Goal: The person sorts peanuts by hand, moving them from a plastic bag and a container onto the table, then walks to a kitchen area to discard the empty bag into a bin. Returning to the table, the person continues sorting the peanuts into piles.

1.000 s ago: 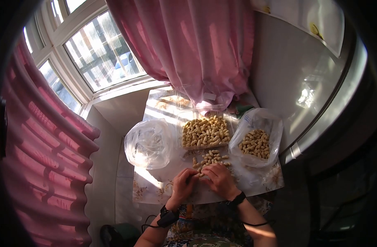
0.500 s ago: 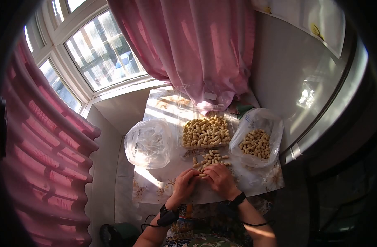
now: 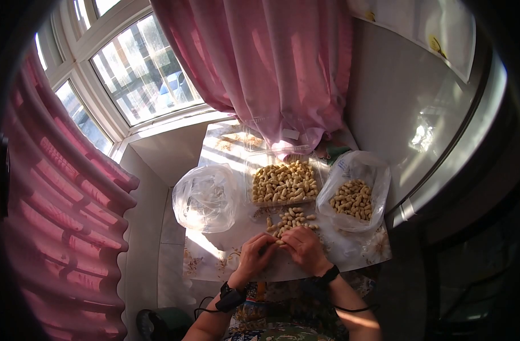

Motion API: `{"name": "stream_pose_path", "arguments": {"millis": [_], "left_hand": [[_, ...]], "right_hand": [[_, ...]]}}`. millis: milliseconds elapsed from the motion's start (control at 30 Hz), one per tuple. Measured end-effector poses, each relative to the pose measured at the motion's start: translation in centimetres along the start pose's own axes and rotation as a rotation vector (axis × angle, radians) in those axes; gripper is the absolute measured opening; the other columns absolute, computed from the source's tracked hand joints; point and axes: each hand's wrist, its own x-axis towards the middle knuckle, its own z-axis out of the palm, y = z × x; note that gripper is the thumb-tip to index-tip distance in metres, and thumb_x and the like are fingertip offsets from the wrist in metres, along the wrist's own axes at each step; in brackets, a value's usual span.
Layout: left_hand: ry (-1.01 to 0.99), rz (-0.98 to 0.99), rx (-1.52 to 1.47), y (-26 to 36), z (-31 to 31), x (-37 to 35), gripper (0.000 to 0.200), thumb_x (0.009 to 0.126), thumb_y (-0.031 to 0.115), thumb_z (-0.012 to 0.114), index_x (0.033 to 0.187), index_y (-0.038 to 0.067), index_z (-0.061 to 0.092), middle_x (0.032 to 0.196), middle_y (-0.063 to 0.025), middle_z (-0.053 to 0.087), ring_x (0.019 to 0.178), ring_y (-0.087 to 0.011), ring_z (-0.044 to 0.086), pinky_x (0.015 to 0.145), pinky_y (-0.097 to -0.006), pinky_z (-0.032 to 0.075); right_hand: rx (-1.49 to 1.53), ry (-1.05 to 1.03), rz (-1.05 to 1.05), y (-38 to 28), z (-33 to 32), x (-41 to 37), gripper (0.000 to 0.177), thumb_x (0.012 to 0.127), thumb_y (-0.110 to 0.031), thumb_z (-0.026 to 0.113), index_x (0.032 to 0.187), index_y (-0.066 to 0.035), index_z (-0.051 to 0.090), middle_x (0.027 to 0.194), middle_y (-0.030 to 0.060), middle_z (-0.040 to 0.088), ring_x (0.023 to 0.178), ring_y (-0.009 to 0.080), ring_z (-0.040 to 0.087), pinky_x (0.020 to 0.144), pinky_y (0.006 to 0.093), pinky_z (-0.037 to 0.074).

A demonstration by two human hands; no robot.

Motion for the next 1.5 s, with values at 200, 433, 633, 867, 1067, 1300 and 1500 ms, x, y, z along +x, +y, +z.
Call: {"name": "stream_pose_path", "arguments": {"millis": [200, 433, 633, 867, 1067, 1300, 1500], "left_hand": [[0.001, -0.023, -0.017, 0.3, 0.0, 0.1, 0.015, 0.093, 0.005, 0.072, 0.107, 0.001, 0.069, 0.100, -0.0129, 0.070, 0.087, -0.0311, 0.070, 0.075, -0.0354, 0.055], [0.147, -0.087, -0.066, 1.7, 0.0, 0.5, 0.013, 0.093, 0.001, 0.070, 0.106, 0.002, 0.070, 0.100, -0.0099, 0.069, 0.077, -0.0210, 0.066, 0.069, -0.0304, 0.052], [0.345, -0.222, -0.018, 1.4, 0.4, -0.2, 0.013, 0.093, 0.000, 0.068, 0.105, 0.005, 0.071, 0.100, -0.0110, 0.067, 0.085, -0.0293, 0.068, 0.074, -0.0364, 0.055], [0.319, -0.156, 0.059, 0.6, 0.5, -0.6, 0.013, 0.091, -0.003, 0.067, 0.101, 0.004, 0.070, 0.098, -0.0111, 0.066, 0.088, -0.0306, 0.066, 0.073, -0.0377, 0.053], [0.265, -0.101, 0.090, 0.6, 0.6, -0.3, 0.016, 0.087, -0.003, 0.069, 0.101, 0.006, 0.070, 0.098, -0.0104, 0.066, 0.093, -0.0326, 0.065, 0.080, -0.0412, 0.052], [0.005, 0.043, 0.423, 1.6, 0.6, 0.0, 0.040, 0.082, 0.014, 0.078, 0.121, 0.022, 0.071, 0.135, -0.0080, 0.056, 0.129, -0.0323, 0.050, 0.106, -0.0474, 0.039], [-0.092, 0.045, 0.529, 2.3, 0.8, 0.3, 0.051, 0.081, 0.021, 0.079, 0.131, 0.025, 0.067, 0.147, -0.0115, 0.047, 0.141, -0.0342, 0.040, 0.113, -0.0494, 0.031]], "right_hand": [[0.002, 0.019, 0.010, 0.1, 0.0, -0.3, 0.026, 0.084, -0.008, 0.078, 0.108, -0.008, 0.069, 0.109, 0.0089, 0.069, 0.104, 0.0311, 0.065, 0.092, 0.0438, 0.053], [0.009, 0.122, 0.036, 0.0, -0.5, 0.9, 0.024, 0.086, -0.009, 0.078, 0.108, -0.008, 0.069, 0.107, 0.0098, 0.070, 0.101, 0.0320, 0.066, 0.090, 0.0441, 0.053], [-0.105, 0.272, 0.146, 1.8, -2.9, 7.0, 0.026, 0.089, -0.012, 0.078, 0.113, -0.005, 0.069, 0.108, 0.0113, 0.069, 0.099, 0.0331, 0.066, 0.086, 0.0422, 0.054], [-0.010, 0.251, 0.231, 0.7, -2.2, 5.2, 0.026, 0.092, -0.005, 0.071, 0.117, -0.005, 0.070, 0.110, 0.0130, 0.068, 0.099, 0.0336, 0.066, 0.086, 0.0415, 0.055], [-0.071, 0.226, 0.233, -0.2, -2.4, -1.4, 0.017, 0.089, 0.002, 0.070, 0.104, -0.005, 0.072, 0.105, 0.0109, 0.069, 0.098, 0.0324, 0.066, 0.084, 0.0406, 0.054], [-0.021, 0.341, 0.328, 0.0, -2.8, -3.2, 0.015, 0.079, 0.009, 0.062, 0.088, -0.003, 0.064, 0.101, 0.0115, 0.069, 0.094, 0.0334, 0.065, 0.082, 0.0407, 0.053], [-0.065, 0.351, 0.386, 0.3, -2.3, -3.3, 0.013, 0.077, 0.008, 0.060, 0.085, -0.003, 0.061, 0.101, 0.0116, 0.067, 0.095, 0.0344, 0.064, 0.083, 0.0421, 0.052]]}}
